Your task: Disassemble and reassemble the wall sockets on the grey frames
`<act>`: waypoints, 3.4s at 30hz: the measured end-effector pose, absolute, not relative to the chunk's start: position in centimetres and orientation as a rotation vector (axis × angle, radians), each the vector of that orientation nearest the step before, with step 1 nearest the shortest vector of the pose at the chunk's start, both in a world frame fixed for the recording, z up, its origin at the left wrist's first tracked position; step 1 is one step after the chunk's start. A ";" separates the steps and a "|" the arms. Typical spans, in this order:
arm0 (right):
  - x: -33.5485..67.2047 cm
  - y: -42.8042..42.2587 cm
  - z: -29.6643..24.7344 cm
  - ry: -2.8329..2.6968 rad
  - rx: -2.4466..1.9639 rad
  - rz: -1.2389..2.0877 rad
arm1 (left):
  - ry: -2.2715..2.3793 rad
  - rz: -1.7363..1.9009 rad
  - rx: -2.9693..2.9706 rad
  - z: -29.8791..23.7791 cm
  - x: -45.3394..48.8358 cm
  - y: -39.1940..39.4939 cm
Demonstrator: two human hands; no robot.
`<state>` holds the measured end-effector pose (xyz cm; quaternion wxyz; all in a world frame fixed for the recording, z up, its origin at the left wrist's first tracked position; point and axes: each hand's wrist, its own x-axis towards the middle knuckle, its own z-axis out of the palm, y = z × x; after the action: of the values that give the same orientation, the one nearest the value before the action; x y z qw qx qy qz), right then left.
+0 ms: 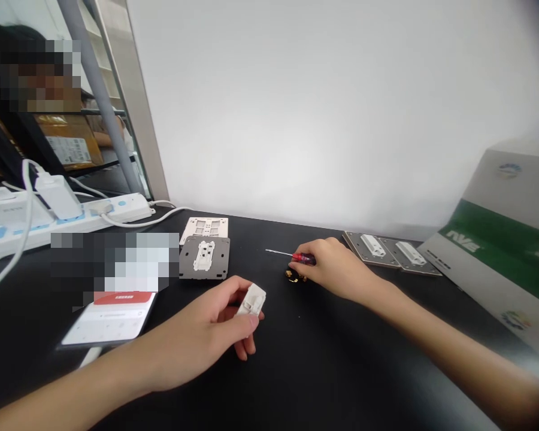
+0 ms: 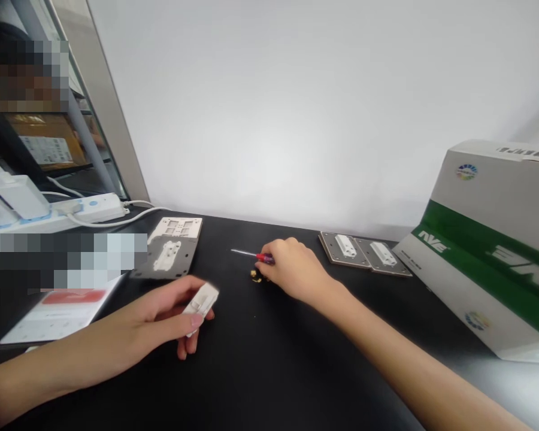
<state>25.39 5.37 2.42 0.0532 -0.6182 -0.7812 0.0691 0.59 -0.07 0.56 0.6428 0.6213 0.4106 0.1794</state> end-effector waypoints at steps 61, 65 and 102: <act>23.6 4.2 4.7 -2.249 -1.636 0.560 | 0.897 0.405 1.393 1.3 0.5 -0.2; 23.7 1.4 3.4 -2.121 -1.603 0.687 | 0.904 0.406 1.407 1.6 0.5 -0.3; 21.4 -2.6 1.4 -2.222 -1.109 0.225 | 0.986 0.602 1.684 -0.3 1.4 -2.2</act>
<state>21.43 -2.60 1.40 0.3184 -0.4216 -0.8447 0.0856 1.41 -2.17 -0.33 0.5225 0.7030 0.4119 0.2513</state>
